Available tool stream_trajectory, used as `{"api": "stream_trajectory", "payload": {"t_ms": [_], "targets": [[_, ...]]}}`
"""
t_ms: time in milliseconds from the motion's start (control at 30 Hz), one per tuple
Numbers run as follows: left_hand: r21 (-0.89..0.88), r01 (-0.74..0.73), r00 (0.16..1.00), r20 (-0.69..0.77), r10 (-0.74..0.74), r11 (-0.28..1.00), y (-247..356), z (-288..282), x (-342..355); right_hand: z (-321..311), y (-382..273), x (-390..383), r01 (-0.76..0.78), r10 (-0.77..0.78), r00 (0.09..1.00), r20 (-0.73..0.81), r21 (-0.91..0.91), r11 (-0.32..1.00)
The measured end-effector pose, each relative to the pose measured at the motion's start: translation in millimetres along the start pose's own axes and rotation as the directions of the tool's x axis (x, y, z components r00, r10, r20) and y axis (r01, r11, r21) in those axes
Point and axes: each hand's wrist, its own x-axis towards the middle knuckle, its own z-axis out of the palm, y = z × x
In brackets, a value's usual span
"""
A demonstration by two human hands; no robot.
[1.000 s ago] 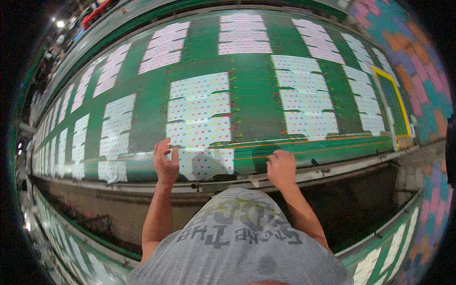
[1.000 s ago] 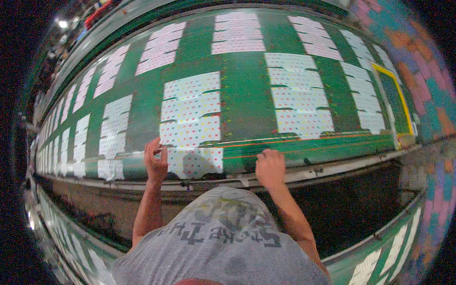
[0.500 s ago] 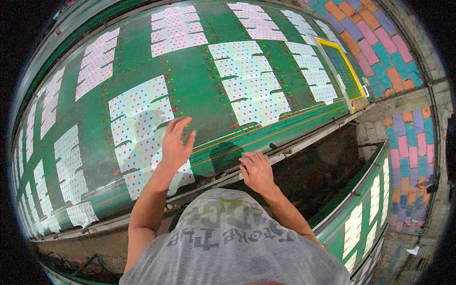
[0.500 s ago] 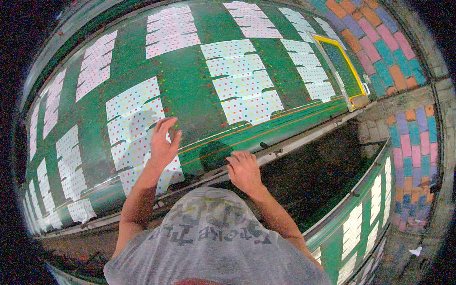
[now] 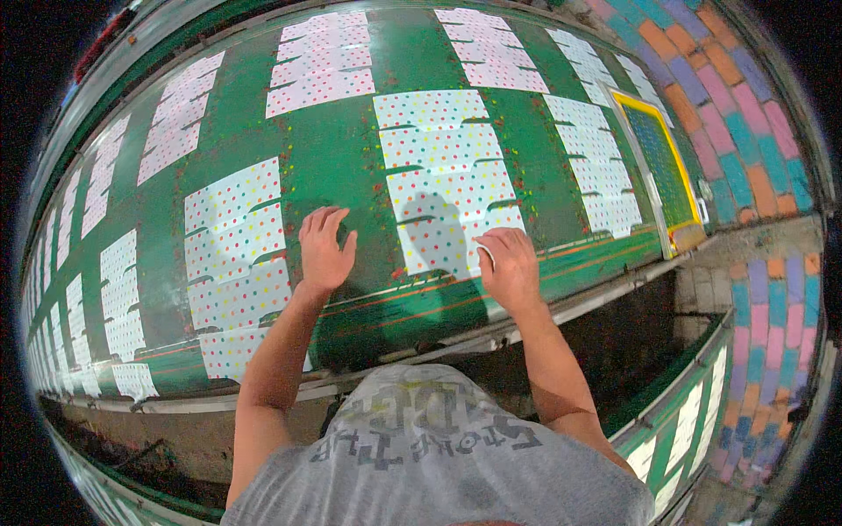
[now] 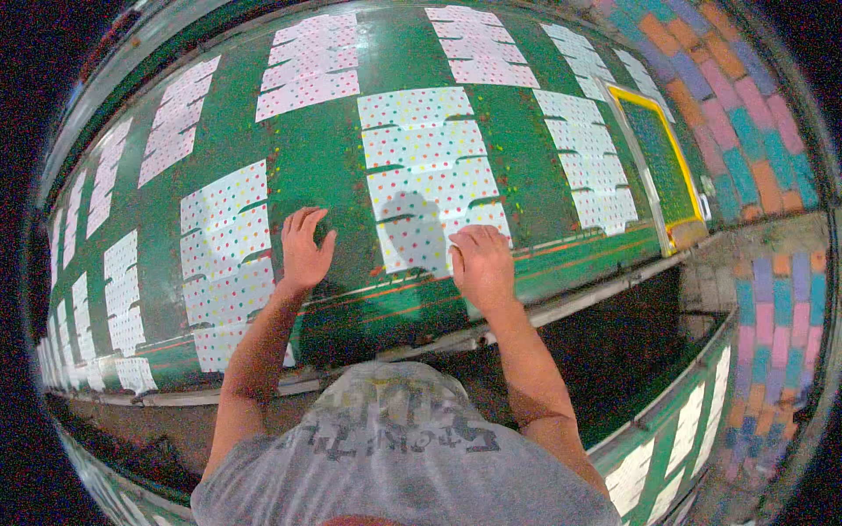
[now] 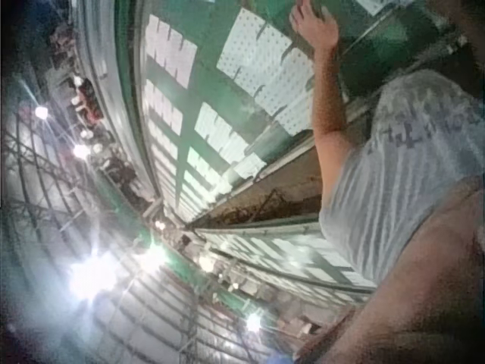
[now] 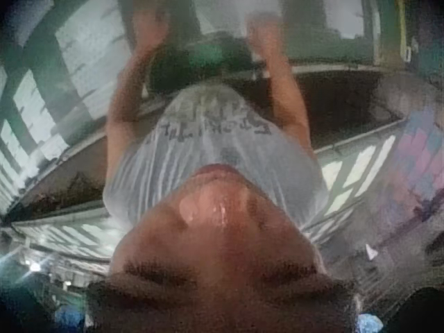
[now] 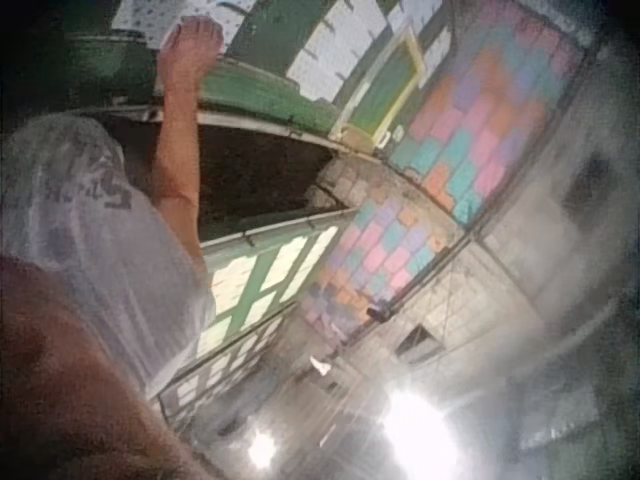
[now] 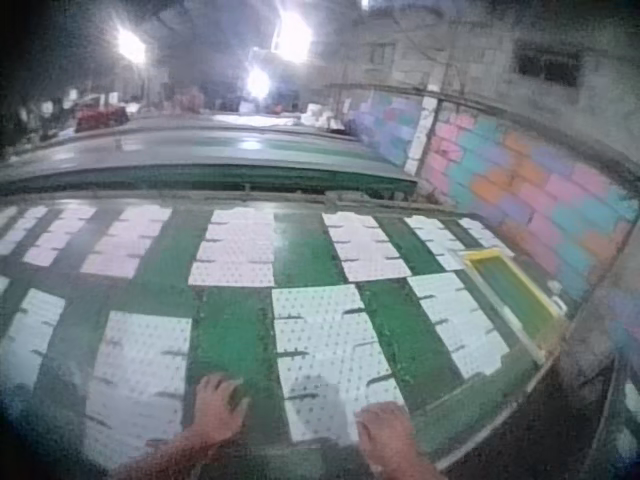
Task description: The person performs screen printing by placing a yellow-framed screen over sheets on a green table, spreading yellow ink with a squeegee, and lifting the screen to reveal printed dots. The person repeats this process multiple times, handling the screen and squeegee throughout.
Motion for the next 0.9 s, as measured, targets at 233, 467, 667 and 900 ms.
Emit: {"api": "stream_trajectory", "payload": {"t_ms": [233,467,667,900], "targets": [[0.341,0.117,0.993,-0.041,-0.11,0.933,23,44,-11,20,144,89,0.071,-0.07,0.996,-0.061,0.024,0.997],[0.423,0.268,0.962,-0.07,-0.263,0.866,21,50,-6,86,236,200,0.036,-0.036,0.999,0.012,-0.071,0.997],[0.44,0.292,0.952,-0.052,-0.3,0.849,23,50,-2,145,282,292,0.02,0.017,0.988,0.154,-0.239,0.971],[0.434,0.284,0.952,-0.025,-0.304,0.855,21,48,-1,182,306,337,0.072,0.023,0.961,0.277,-0.325,0.943]]}}
